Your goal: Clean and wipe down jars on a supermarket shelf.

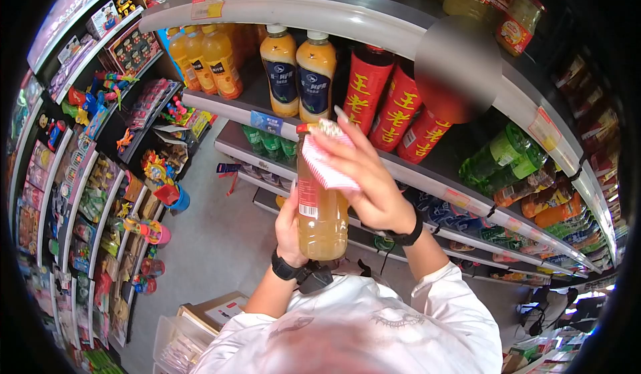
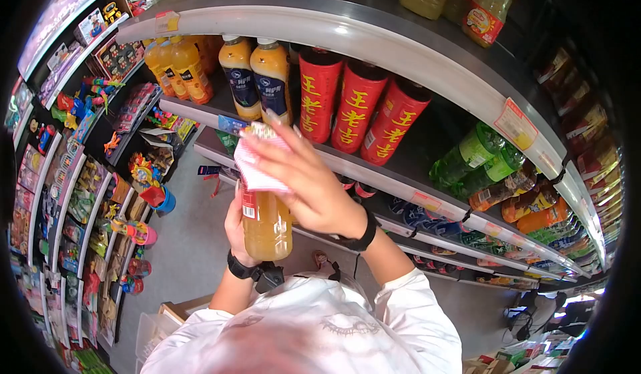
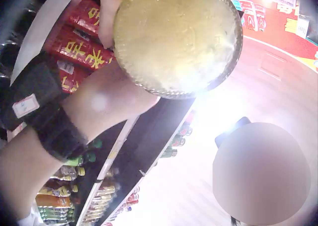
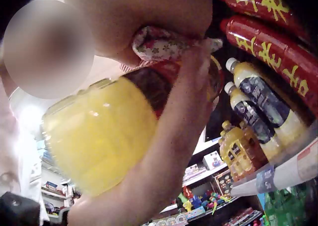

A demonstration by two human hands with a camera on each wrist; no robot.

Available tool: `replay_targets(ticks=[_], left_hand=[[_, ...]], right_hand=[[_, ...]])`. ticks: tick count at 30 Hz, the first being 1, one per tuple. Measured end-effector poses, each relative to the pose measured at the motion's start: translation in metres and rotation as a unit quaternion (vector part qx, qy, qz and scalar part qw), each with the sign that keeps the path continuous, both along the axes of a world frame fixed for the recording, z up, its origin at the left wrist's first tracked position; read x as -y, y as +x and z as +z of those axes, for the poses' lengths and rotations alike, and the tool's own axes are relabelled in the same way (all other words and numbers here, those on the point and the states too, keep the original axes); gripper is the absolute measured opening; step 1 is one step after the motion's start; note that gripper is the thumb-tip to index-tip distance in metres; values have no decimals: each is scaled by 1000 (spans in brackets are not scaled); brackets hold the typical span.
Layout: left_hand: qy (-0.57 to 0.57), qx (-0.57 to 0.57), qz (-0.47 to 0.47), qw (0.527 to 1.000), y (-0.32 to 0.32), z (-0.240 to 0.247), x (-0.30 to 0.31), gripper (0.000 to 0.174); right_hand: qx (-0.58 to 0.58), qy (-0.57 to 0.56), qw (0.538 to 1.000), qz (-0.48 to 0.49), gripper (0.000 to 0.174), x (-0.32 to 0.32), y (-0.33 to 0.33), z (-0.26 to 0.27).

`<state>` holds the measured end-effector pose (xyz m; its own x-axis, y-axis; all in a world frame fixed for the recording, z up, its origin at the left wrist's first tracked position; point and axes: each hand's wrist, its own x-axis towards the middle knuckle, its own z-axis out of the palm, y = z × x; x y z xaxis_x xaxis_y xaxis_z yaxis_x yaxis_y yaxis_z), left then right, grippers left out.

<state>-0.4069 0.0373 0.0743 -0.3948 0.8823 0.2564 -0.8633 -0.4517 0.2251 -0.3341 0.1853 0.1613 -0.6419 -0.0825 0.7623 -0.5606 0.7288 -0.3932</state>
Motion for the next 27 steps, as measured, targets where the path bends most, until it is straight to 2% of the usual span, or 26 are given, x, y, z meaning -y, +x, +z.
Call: replay_targets(ticks=[1, 3, 4, 5, 7, 8, 9, 11, 14, 17, 18, 19, 21, 24, 27], left_hand=[[22, 23, -9, 999, 3, 9, -4, 48], [4, 62, 5, 998, 2, 0, -5, 51], [-5, 81, 13, 997, 1, -3, -6, 52], [-198, -83, 110, 971, 8, 18, -3, 70], [-55, -71, -3, 996, -2, 18, -13, 90], [-100, -112, 31, 988, -4, 21, -15, 100], [-81, -129, 47, 987, -6, 22, -14, 93], [-86, -61, 127, 986, -1, 22, -16, 82], [-84, -9, 80, 993, -4, 8, -16, 70], [-44, 30, -34, 998, -23, -36, -6, 64], [-109, -75, 101, 986, -12, -26, -3, 57], [-160, -53, 111, 979, -7, -14, -5, 53], [-131, -20, 75, 988, -8, -18, -4, 51], [-105, -2, 87, 991, -2, -10, -6, 50], [-133, -65, 134, 980, -4, 1, -4, 53]], right_hand=[[2, -10, 1000, 8, 49, -5, -1, -1], [41, 9, 999, -19, 51, 4, 5, -2], [49, 13, 999, 1, 52, 9, 10, -12], [60, 6, 998, 26, 46, 15, 16, -26], [99, 21, 992, 71, 53, 33, 34, -31], [116, 38, 989, 82, 52, 40, 42, -36], [132, 55, 985, 91, 51, 46, 49, -40], [114, 69, 988, 83, 50, 50, 51, -47], [116, 57, 988, 80, 53, 44, 43, -47], [85, 6, 994, 66, 58, 24, 19, -37], [64, -14, 996, 53, 59, 16, 9, -35], [42, -35, 998, 41, 61, 8, 1, -34], [23, -59, 997, 40, 53, -2, -9, -25], [33, -81, 995, 42, 49, 2, -11, -23], [65, -54, 994, 63, 49, 20, 7, -41]])
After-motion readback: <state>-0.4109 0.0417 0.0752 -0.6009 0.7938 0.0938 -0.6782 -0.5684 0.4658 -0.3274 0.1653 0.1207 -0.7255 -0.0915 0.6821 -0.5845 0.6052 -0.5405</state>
